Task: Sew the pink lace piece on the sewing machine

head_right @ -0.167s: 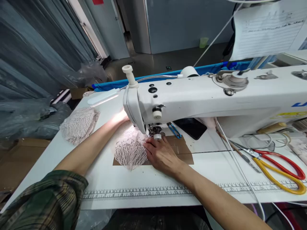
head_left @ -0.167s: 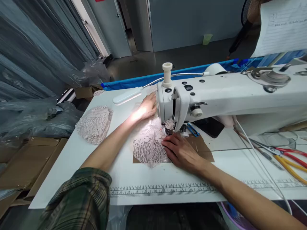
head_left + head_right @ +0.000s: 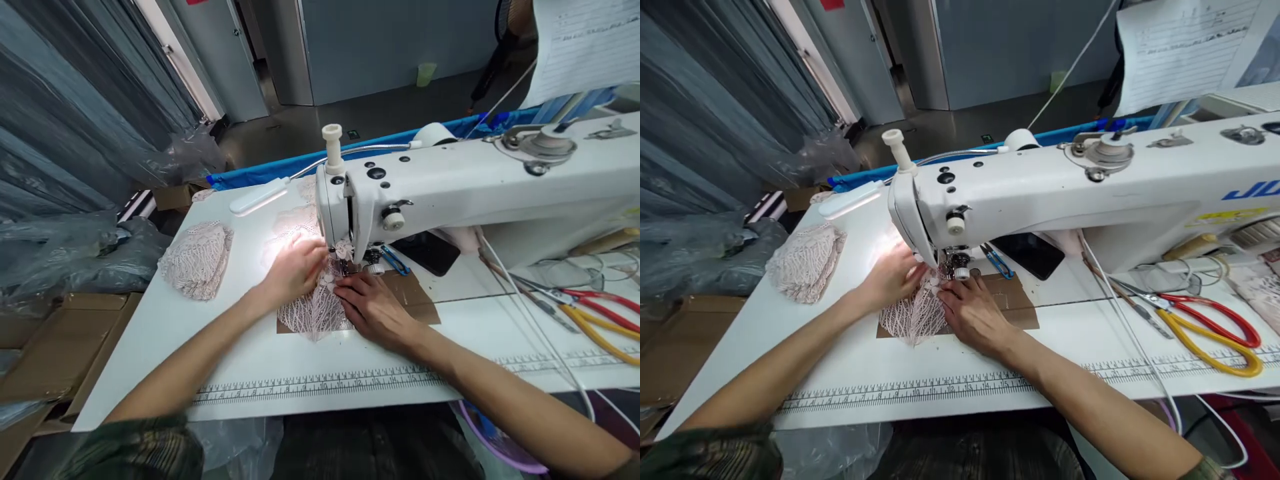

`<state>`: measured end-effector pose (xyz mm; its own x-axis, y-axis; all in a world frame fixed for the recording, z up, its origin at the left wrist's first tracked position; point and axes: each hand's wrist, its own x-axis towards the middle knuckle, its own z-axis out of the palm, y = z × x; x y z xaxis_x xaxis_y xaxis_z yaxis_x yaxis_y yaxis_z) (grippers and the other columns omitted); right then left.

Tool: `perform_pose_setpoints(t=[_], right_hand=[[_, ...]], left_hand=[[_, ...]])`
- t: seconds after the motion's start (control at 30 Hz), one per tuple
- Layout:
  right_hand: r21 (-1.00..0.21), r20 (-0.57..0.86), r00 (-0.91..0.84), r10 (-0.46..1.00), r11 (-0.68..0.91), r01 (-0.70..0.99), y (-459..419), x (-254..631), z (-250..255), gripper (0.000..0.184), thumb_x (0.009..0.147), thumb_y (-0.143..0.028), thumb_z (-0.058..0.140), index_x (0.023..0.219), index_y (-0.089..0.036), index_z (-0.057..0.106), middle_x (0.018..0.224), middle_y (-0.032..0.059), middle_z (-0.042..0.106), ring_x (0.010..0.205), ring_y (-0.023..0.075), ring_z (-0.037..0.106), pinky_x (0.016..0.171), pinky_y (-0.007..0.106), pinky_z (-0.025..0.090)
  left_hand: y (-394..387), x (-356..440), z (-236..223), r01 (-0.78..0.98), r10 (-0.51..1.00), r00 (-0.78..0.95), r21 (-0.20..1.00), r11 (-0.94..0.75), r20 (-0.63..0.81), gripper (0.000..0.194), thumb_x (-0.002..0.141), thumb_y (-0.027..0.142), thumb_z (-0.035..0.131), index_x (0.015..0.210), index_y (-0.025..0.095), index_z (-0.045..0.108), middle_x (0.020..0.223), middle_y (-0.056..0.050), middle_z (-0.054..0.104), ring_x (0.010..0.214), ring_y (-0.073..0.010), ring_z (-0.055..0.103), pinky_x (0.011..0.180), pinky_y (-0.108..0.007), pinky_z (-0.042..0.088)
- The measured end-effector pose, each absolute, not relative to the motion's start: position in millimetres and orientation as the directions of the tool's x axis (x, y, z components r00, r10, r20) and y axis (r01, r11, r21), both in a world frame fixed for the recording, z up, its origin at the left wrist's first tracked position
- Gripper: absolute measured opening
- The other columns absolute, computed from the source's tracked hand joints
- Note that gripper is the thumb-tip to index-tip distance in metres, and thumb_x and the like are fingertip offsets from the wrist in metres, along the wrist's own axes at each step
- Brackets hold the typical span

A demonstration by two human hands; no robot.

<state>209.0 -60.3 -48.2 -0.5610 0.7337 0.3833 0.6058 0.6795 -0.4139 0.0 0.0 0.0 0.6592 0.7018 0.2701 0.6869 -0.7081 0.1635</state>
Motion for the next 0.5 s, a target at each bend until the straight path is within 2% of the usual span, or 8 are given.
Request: perform_pose_setpoints(t=[0.07, 0.13, 0.23, 0.3, 0.4, 0.5], right_hand=[[-0.411, 0.393, -0.547, 0.739, 0.674, 0.614, -62.1, 207.6, -48.3, 0.027, 0.094, -0.021, 0.05, 0.115, -0.017, 0.066, 0.116, 0.0119, 0.065, 0.111, 0.0289, 0.051, 0.095, 0.05, 0.045], [-0.411, 0.406, -0.533, 0.743, 0.669, 0.619, -63.6, 205.8, -48.2, 0.027, 0.095, -0.022, 0.049, 0.114, -0.018, 0.067, 0.114, 0.0118, 0.066, 0.11, 0.0282, 0.051, 0.095, 0.049, 0.045], [-0.401, 0.41, -0.525, 0.746, 0.664, 0.631, -64.1, 205.1, -48.3, 0.029, 0.096, -0.025, 0.047, 0.116, -0.018, 0.067, 0.116, 0.0122, 0.065, 0.108, 0.0284, 0.051, 0.095, 0.051, 0.044], [-0.396, 0.392, -0.537, 0.747, 0.664, 0.634, -63.3, 207.7, -48.3, 0.032, 0.096, -0.025, 0.046, 0.121, -0.018, 0.065, 0.123, 0.0122, 0.063, 0.108, 0.0289, 0.05, 0.095, 0.052, 0.044], [-0.424, 0.358, -0.573, 0.737, 0.675, 0.603, -61.1, 215.3, -47.1, 0.035, 0.095, -0.024, 0.046, 0.126, -0.018, 0.062, 0.132, 0.0091, 0.06, 0.109, 0.0273, 0.05, 0.098, 0.05, 0.044], [-0.462, 0.338, -0.598, 0.727, 0.682, 0.567, -60.6, 221.0, -44.5, 0.037, 0.094, -0.023, 0.046, 0.128, -0.019, 0.062, 0.135, 0.0056, 0.059, 0.11, 0.0256, 0.051, 0.1, 0.048, 0.044]], left_hand=[[-26.3, -2.6, -7.6, 0.72, 0.736, 0.654, 0.154, -0.677, 0.174, 0.038, 0.103, 0.03, 0.034, 0.132, 0.015, 0.053, 0.134, -0.014, 0.057, 0.118, -0.0271, 0.058, 0.102, -0.058, 0.045], [-41.0, -5.6, -13.8, 0.741, 0.749, 0.66, 0.116, -0.662, 0.062, 0.047, 0.102, 0.039, 0.034, 0.143, 0.017, 0.041, 0.149, -0.014, 0.044, 0.135, -0.0351, 0.044, 0.105, -0.068, 0.037], [-34.5, -10.1, -17.0, 0.721, 0.723, 0.691, 0.078, -0.688, -0.014, 0.056, 0.1, 0.048, 0.037, 0.149, 0.021, 0.032, 0.154, -0.013, 0.036, 0.142, -0.0384, 0.032, 0.109, -0.073, 0.027], [-20.1, -13.7, -14.3, 0.659, 0.661, 0.75, 0.074, -0.748, -0.002, 0.057, 0.098, 0.049, 0.04, 0.148, 0.022, 0.035, 0.151, -0.014, 0.041, 0.14, -0.0375, 0.037, 0.11, -0.07, 0.028], [-7.4, -19.9, -7.1, 0.536, 0.537, 0.835, 0.041, -0.843, 0.121, 0.057, 0.093, 0.054, 0.05, 0.138, 0.019, 0.048, 0.141, -0.017, 0.052, 0.13, -0.0372, 0.049, 0.106, -0.068, 0.035], [-14.6, -25.4, -4.7, 0.347, 0.34, 0.909, 0.013, -0.938, 0.24, 0.055, 0.087, 0.055, 0.058, 0.126, 0.016, 0.056, 0.124, -0.016, 0.062, 0.113, -0.03, 0.061, 0.101, -0.056, 0.046]])
